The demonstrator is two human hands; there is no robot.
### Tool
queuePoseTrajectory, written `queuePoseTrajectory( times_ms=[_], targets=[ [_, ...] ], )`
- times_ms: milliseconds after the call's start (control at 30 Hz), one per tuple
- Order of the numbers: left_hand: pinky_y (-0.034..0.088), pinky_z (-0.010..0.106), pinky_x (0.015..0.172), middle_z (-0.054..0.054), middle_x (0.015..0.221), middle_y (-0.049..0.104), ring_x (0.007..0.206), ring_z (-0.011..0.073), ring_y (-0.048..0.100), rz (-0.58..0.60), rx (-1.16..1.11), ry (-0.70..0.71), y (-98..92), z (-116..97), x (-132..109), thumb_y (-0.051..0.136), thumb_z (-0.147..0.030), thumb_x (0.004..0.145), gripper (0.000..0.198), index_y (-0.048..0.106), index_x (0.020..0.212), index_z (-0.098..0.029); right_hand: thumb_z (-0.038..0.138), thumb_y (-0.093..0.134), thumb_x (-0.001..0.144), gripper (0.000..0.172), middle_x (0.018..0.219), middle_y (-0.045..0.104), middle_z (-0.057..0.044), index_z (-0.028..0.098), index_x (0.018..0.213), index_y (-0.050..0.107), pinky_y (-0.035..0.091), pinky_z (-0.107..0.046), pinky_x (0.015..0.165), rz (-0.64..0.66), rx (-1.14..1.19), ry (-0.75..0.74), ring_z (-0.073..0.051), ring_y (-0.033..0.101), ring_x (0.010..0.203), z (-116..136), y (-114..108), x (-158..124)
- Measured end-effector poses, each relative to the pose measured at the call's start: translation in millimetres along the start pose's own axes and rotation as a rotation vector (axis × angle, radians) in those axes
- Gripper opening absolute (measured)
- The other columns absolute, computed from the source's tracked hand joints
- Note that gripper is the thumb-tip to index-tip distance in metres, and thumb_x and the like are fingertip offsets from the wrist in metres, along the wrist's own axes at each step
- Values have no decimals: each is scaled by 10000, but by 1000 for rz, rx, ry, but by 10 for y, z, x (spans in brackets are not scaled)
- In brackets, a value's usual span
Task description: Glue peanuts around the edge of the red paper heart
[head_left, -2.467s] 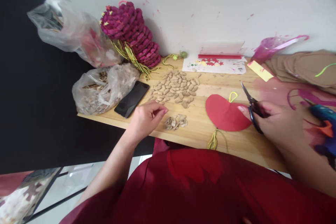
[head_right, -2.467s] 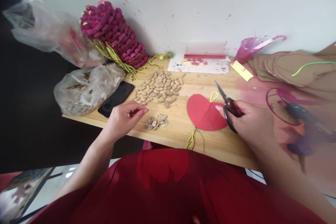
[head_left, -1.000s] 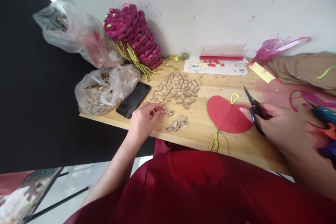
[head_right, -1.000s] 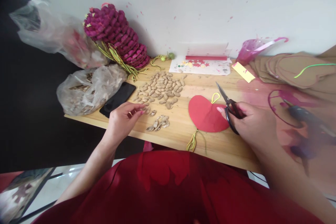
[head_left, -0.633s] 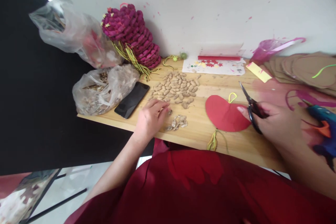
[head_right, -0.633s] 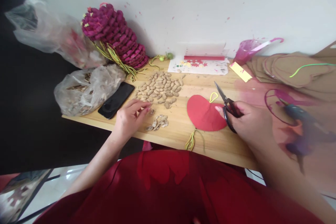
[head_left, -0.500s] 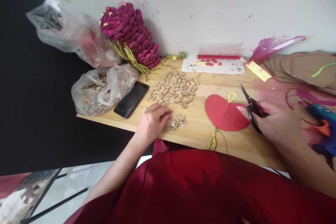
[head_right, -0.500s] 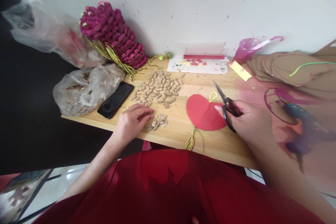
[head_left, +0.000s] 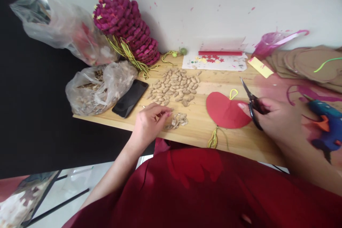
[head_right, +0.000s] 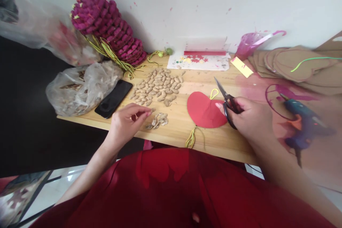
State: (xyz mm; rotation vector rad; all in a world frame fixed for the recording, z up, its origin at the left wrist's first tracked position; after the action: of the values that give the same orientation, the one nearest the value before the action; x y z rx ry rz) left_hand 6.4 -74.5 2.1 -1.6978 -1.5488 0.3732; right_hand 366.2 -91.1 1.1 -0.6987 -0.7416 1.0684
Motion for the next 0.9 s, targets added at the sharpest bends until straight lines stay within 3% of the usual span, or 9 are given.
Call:
queuePoseTrajectory(
  times_ms=[133,400,533,700,900],
  targets=[
    [596,317,806,60,961,758,897,197,702,142,-51,95,12,-61,-92,809,-202,822,173,794,994,-218,737,672,716,559,548,606,-2,182,734,733,374,-282,548,5,-5,2,-143,466,521,17,1,5],
    [602,317,818,48,929,775,872,187,728,154,-124,20,74,0,-61,780,-183,851,123,811,964,-225,717,682,733,538,562,609,-2,181,730,724,372,-276,554,-5,-1,-17,-141,475,530,-49,16,11],
    [594,298,765,47,935,782,850,177,723,102,-149,-42,19,10,-69,745,-223,883,82,815,926,-229,711,686,734,531,568,633,-10,182,731,726,383,-283,559,-7,2,-12,-151,499,532,-47,9,10],
    [578,279,682,31,905,799,756,169,719,37,-120,-217,-49,96,-126,731,-304,889,123,800,947,-219,712,682,735,533,603,670,-21,184,772,753,396,-292,568,3,5,-18,-159,511,536,-1,10,6],
    [558,271,700,30,926,763,667,133,657,-71,149,-111,-137,109,-164,676,-256,918,126,772,984,-207,693,698,731,506,601,667,-14,191,768,752,392,-285,564,-11,9,-15,-155,514,543,-29,10,6]
  ],
)
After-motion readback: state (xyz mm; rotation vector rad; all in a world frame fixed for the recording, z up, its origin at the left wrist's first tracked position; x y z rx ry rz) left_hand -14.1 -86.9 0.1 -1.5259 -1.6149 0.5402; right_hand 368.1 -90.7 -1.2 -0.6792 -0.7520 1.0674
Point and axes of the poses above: each hand's wrist, its own x-axis towards the middle knuckle, its own y-axis out of the palm, z = x × y, the point moved 2 cm from there along x, towards the middle knuckle
